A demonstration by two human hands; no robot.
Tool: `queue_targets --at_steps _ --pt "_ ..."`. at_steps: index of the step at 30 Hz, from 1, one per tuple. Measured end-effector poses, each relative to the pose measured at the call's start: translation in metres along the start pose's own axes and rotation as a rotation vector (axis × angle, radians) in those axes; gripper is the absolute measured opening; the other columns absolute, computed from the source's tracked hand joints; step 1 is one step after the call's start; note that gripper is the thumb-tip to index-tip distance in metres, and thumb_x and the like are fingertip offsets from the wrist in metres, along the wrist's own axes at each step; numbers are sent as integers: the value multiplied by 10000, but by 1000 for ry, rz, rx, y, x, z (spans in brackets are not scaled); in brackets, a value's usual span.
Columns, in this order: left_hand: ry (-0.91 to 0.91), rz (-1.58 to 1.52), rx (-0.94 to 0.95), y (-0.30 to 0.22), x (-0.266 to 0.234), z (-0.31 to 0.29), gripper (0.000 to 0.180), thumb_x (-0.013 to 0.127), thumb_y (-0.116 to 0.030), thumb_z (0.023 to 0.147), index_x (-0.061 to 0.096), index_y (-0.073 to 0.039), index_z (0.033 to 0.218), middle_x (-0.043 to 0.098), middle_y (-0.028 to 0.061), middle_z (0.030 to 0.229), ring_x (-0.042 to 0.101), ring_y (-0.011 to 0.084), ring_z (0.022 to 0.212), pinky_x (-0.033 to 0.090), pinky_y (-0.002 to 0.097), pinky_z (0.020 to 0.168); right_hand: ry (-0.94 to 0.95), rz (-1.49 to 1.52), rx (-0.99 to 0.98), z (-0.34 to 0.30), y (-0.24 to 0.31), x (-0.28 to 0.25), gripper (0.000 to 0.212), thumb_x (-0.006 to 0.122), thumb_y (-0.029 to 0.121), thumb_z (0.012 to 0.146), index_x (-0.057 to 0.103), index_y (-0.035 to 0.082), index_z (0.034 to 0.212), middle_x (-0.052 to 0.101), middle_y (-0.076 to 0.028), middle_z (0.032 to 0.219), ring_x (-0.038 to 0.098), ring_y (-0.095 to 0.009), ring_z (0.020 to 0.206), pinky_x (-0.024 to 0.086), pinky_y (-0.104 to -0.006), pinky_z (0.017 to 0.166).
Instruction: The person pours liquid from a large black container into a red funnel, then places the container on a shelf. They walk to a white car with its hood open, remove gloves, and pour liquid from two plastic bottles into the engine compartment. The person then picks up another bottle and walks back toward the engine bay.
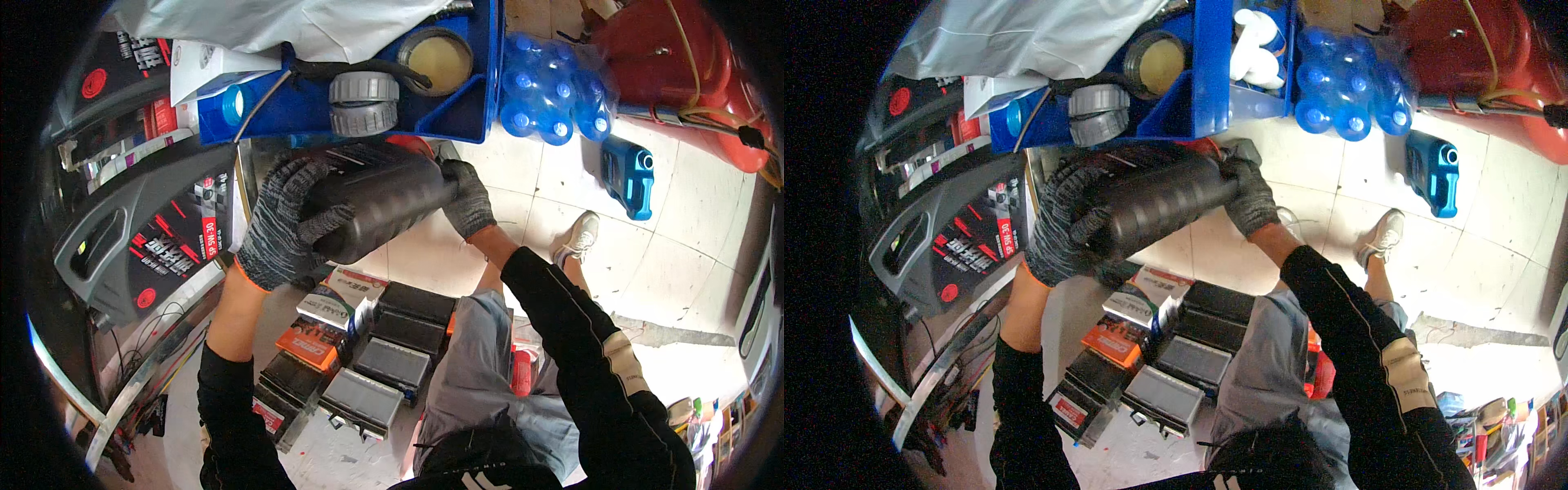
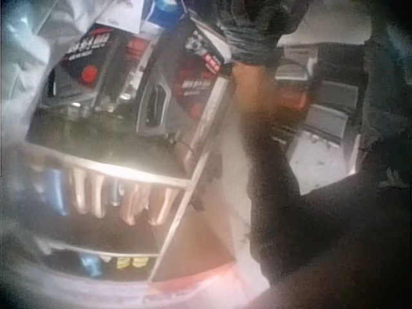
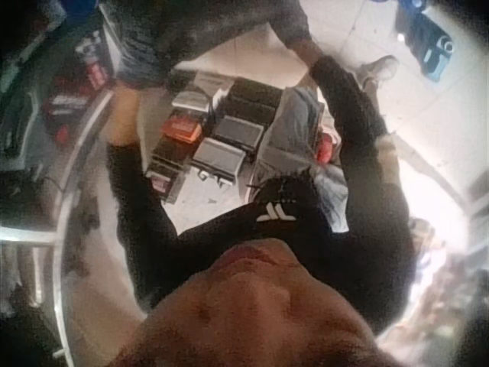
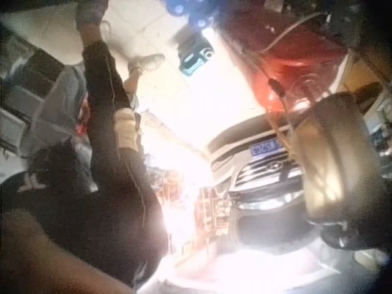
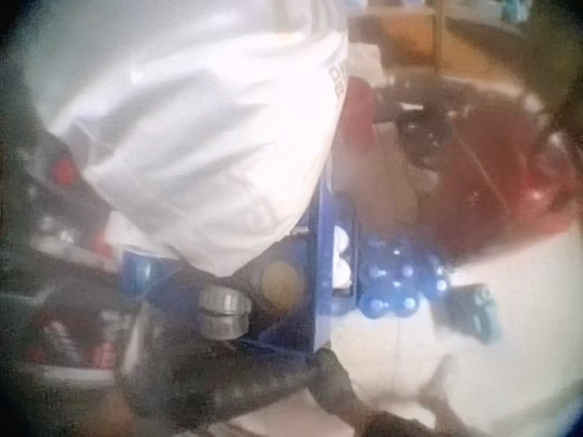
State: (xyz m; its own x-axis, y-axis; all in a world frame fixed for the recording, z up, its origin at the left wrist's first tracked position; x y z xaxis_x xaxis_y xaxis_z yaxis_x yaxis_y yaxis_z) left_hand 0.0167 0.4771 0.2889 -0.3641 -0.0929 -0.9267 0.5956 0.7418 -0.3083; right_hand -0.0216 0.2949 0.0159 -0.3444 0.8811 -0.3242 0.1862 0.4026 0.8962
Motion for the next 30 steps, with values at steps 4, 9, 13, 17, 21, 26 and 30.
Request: queue_targets --at_steps 4,9,13,17,21,26,30 --pt "-18 98 37 -10 -10 29 592 816 -340 681 647 -226 1237 512 196 1370 492 436 1245 381 591 1061 -30 76 -8 -4 -3 -3 386 693 170 843 622 77 1211 618 -205 1194 623 -383 1075 515 -430 926" --pt "56 115 52 -12 -16 50 576 754 -359 810 600 -116 1308 572 185 1321 531 404 1203 419 502 1046 9 71 19 -5 -1 1 406 724 195 817 638 91 1200 623 -207 1183 625 -399 1048 521 -441 914" --pt "68 186 54 -9 -21 47 523 740 -314 829 612 -116 1297 595 174 1295 540 400 1193 427 494 1035 52 50 42 3 10 6 416 711 217 823 633 96 1213 630 -219 1164 619 -405 1052 522 -455 903" --pt "-29 287 217 -16 -26 38 547 733 -227 831 584 -48 1327 570 200 1342 516 439 1225 391 503 1079 73 -5 38 8 17 7 429 683 216 837 618 103 1246 632 -228 1148 614 -406 1050 515 -466 907" --pt "-41 127 -8 -8 -21 27 468 725 -171 791 630 -163 1249 532 184 1400 497 421 1279 378 543 1094 51 -15 4 4 15 5 465 686 212 836 595 110 1281 621 -216 1177 615 -397 1050 515 -462 911" --pt "-42 173 63 -8 -13 16 491 719 -139 696 684 -282 1165 506 142 1438 449 385 1345 352 577 1106 22 -50 -22 1 11 0 527 725 195 806 577 115 1306 618 -189 1205 614 -379 1074 518 -446 920" --pt "-45 164 53 -8 -14 16 513 739 -132 673 674 -236 1172 487 176 1454 453 417 1336 354 585 1105 61 -85 -71 3 10 -4 504 737 206 790 601 96 1263 636 -181 1163 623 -370 1054 518 -425 928"
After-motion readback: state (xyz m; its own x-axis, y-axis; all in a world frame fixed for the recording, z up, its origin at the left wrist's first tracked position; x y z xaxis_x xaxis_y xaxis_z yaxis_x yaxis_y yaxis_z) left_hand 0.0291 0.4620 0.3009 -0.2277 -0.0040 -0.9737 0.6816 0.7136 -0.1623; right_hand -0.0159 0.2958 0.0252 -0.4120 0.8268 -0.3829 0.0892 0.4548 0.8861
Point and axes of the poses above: each hand's wrist, its own z-axis towards the middle knuckle, its own x-axis out of the palm, y = z × x, the point moved 6 cm from there along z, towards the middle knuckle
